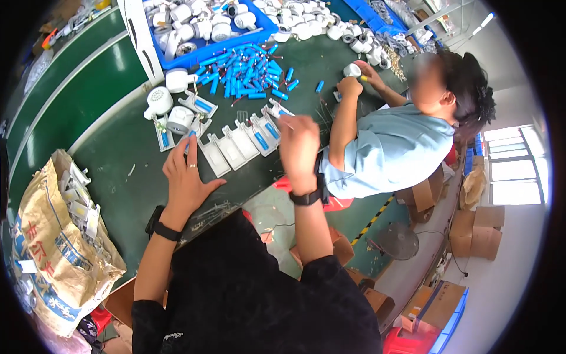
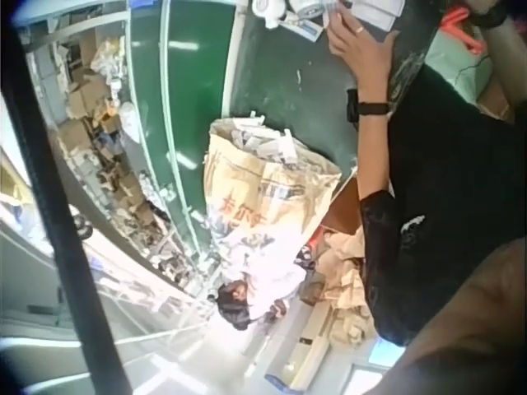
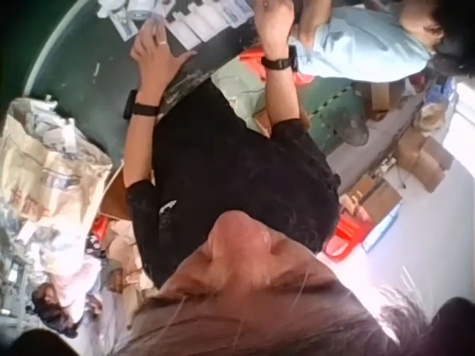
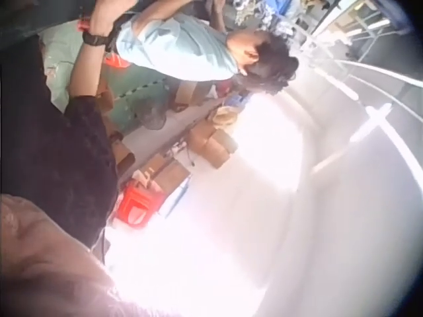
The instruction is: Assembling electronic components on a factory production line.
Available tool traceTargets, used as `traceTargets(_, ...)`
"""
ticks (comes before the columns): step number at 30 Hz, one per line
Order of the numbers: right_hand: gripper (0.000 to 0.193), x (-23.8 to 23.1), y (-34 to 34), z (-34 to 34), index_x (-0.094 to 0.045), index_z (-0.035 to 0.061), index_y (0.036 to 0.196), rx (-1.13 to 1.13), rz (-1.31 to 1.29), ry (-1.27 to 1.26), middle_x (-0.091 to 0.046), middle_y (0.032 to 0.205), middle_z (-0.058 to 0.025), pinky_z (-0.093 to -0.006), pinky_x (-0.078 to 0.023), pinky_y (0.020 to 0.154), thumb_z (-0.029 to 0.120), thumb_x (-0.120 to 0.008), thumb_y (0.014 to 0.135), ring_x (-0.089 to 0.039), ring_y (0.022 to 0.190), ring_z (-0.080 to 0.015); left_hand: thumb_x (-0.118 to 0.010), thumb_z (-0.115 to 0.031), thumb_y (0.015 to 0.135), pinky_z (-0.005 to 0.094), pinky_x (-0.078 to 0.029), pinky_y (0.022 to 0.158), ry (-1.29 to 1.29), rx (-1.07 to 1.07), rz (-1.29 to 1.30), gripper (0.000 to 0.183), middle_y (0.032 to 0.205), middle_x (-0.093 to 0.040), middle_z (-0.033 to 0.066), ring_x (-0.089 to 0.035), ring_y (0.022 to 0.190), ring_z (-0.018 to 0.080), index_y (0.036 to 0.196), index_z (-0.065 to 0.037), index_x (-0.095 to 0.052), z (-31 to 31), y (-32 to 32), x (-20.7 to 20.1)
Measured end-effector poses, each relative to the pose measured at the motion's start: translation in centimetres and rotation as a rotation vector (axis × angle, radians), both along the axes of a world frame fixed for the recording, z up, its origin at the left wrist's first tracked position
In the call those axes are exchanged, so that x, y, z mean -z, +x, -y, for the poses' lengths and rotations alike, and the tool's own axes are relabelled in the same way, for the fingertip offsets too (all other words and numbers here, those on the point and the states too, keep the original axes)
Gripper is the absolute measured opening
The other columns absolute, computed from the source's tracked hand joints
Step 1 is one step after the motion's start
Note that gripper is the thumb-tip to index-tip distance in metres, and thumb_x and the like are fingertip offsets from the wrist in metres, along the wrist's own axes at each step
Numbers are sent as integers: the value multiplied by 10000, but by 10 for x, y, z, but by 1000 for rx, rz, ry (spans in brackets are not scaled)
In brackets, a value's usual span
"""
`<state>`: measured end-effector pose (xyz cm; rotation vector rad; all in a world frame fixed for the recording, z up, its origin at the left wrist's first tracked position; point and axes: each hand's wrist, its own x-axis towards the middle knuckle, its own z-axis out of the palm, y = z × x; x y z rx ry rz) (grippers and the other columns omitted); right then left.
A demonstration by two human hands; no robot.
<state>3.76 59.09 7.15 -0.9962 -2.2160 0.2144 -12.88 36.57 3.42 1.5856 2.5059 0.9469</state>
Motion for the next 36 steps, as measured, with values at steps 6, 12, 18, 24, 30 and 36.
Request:
traceTargets(6,357,19,-35,-144,-773,142,1113,102,94,-119,-690,1236,-194,-435,-547,959,3,-619,822,-673,1133,-372,-940,-437,661,517,-308,1101,36,50,-3,1203,1483,-403,170,-398,1328,391,1598,-32,-302,7,-1,12)
traceTargets(12,386,41,-72,-225,-759,193,1085,-78,516,-55,-579,1410,-200,-450,-531,1009,-30,-601,813,-643,1184,-421,-917,-404,709,507,-332,1100,45,104,43,1093,1482,-422,147,-416,1315,371,1577,-56,-352,4,-3,7)
traceTargets(18,170,11,-76,-239,-616,69,1057,-61,816,127,-720,1078,-193,-499,-587,808,47,-597,890,-716,971,-405,-913,-374,715,501,-339,1094,81,119,27,1057,1502,-420,138,-425,1313,374,1566,-65,-367,3,-5,8)
traceTargets(24,206,-105,-68,-119,-621,34,1129,10,477,179,-742,906,-177,-446,-600,720,29,-635,924,-740,795,-361,-802,-207,833,446,-435,972,221,180,73,483,1282,-619,106,-569,1155,318,1264,-61,-638,-28,-16,-28)
traceTargets(30,337,-75,-2,54,-622,-29,1347,-391,-565,-897,-703,1007,-51,-274,-532,663,88,-630,1031,-667,790,-126,-642,-86,853,421,-491,844,227,221,-213,177,1074,-667,104,-618,992,283,1000,-65,-737,-170,-21,-18)
traceTargets(36,331,-44,42,95,-642,3,1361,-333,-853,-1180,-675,1066,-61,-249,-421,676,116,-614,1050,-526,759,-116,-638,-129,862,449,-496,875,91,152,-382,131,1086,-691,132,-646,1017,299,910,-80,-749,-236,-15,22)
